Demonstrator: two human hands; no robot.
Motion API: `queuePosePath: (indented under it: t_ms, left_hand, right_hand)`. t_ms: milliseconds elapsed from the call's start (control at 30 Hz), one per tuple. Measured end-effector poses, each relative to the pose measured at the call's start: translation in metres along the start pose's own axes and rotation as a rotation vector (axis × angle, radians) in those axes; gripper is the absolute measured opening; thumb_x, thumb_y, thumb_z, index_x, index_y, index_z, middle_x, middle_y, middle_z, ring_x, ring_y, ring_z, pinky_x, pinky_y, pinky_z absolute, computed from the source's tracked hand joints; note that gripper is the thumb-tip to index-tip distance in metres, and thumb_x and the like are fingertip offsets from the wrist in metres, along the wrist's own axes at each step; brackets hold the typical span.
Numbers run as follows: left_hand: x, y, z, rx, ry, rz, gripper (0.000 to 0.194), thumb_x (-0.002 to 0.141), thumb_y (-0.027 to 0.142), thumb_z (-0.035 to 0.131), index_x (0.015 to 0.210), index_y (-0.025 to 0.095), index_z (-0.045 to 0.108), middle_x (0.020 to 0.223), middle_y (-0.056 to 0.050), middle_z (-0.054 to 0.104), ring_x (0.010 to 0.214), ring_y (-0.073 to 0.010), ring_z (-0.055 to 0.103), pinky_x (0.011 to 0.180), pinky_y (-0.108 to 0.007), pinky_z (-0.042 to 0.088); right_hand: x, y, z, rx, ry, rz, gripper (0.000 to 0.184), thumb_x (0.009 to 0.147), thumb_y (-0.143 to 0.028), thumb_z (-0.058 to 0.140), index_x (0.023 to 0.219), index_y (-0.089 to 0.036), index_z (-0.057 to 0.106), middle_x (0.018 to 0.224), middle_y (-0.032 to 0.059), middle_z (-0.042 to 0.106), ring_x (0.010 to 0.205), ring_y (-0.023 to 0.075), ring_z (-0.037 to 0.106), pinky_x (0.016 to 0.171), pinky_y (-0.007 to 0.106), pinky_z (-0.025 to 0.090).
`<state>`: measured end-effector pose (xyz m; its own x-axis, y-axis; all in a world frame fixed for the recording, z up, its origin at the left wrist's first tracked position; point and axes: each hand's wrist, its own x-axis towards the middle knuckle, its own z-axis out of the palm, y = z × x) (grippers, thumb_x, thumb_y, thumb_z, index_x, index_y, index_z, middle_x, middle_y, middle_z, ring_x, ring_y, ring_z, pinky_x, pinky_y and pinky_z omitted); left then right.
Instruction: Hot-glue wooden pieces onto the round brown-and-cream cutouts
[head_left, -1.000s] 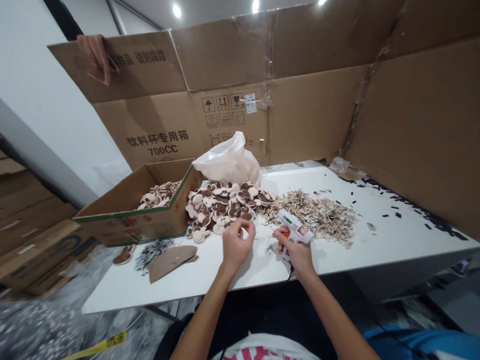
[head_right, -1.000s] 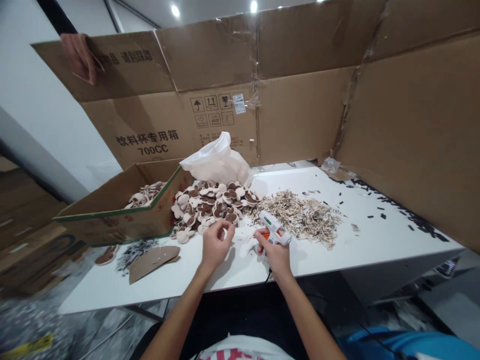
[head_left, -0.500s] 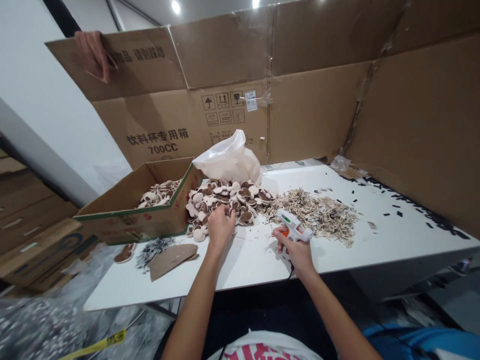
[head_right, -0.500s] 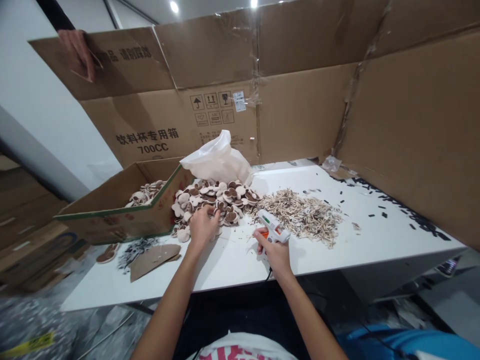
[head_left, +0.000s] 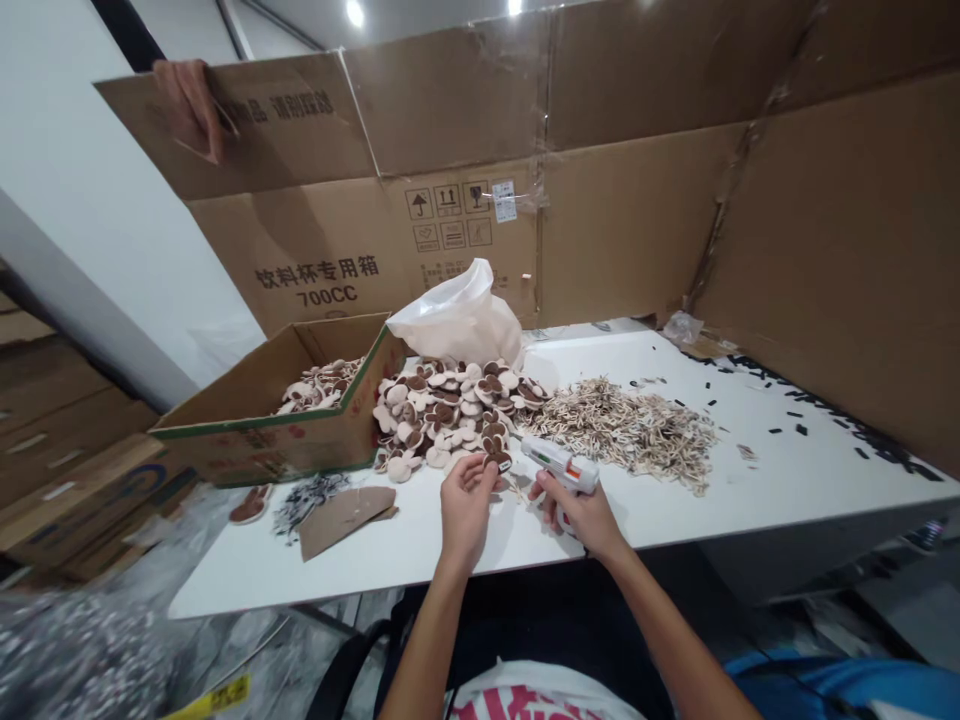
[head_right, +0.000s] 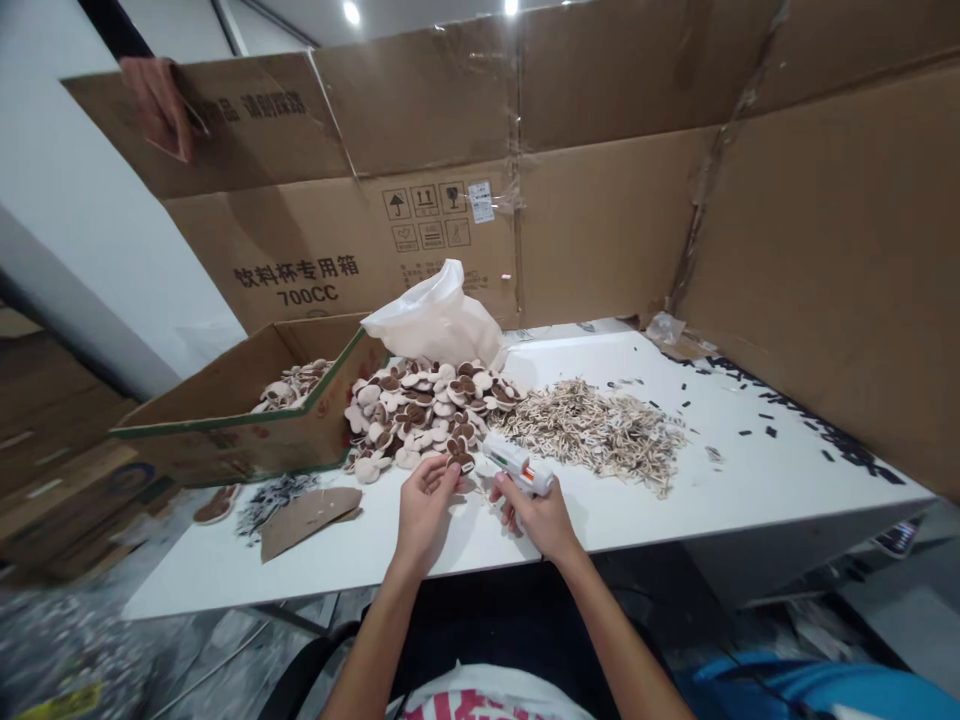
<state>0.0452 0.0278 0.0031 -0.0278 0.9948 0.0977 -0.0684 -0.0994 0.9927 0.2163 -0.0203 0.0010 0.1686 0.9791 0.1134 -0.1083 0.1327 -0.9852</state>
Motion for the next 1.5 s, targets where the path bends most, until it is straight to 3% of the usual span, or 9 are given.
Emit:
queuePosePath:
  t_ms: [133,300,633,1500]
  left_hand:
    - [-0.005,-0.002,-0.001,0.011,0.029,0.022,0.037,0.083,0.044,0.078,0.105,0.015,0.069,0.092,-0.009,0.075,0.083,-0.0201,0.074,0.074,-0.031,0.063]
    - [-0.006,-0.004,-0.003,0.021,0.07,0.045,0.036,0.082,0.044,0.079,0.101,0.014,0.069,0.089,-0.009,0.075,0.082,-0.0203,0.073,0.071,-0.03,0.062]
    - [-0.008,-0.004,-0.003,0.019,0.09,0.041,0.036,0.083,0.045,0.077,0.101,0.015,0.069,0.087,-0.008,0.073,0.076,-0.0175,0.071,0.069,-0.028,0.06]
    - [-0.011,-0.005,-0.004,0.033,0.082,0.047,0.037,0.083,0.046,0.077,0.101,0.015,0.069,0.085,-0.007,0.072,0.072,-0.0164,0.069,0.068,-0.028,0.059]
  right_hand:
    - [0.0,0.005,-0.002,-0.024,-0.133,0.039,0.044,0.088,-0.055,0.07,0.071,-0.015,0.071,0.055,0.0022,0.065,0.038,0.0115,0.053,0.039,0.022,0.044]
    - [0.0,0.007,-0.002,-0.061,-0.2,0.069,0.042,0.088,-0.053,0.067,0.068,-0.016,0.068,0.053,0.0006,0.063,0.037,0.0115,0.054,0.039,0.021,0.044]
    - [0.0,0.012,0.0,-0.16,-0.172,0.177,0.035,0.082,-0.045,0.065,0.06,-0.018,0.063,0.047,-0.0009,0.06,0.036,0.0115,0.053,0.039,0.02,0.042]
    - [0.0,0.009,0.002,-0.221,-0.138,0.194,0.03,0.078,-0.038,0.062,0.055,-0.02,0.058,0.044,-0.0018,0.058,0.035,0.0119,0.053,0.039,0.021,0.043]
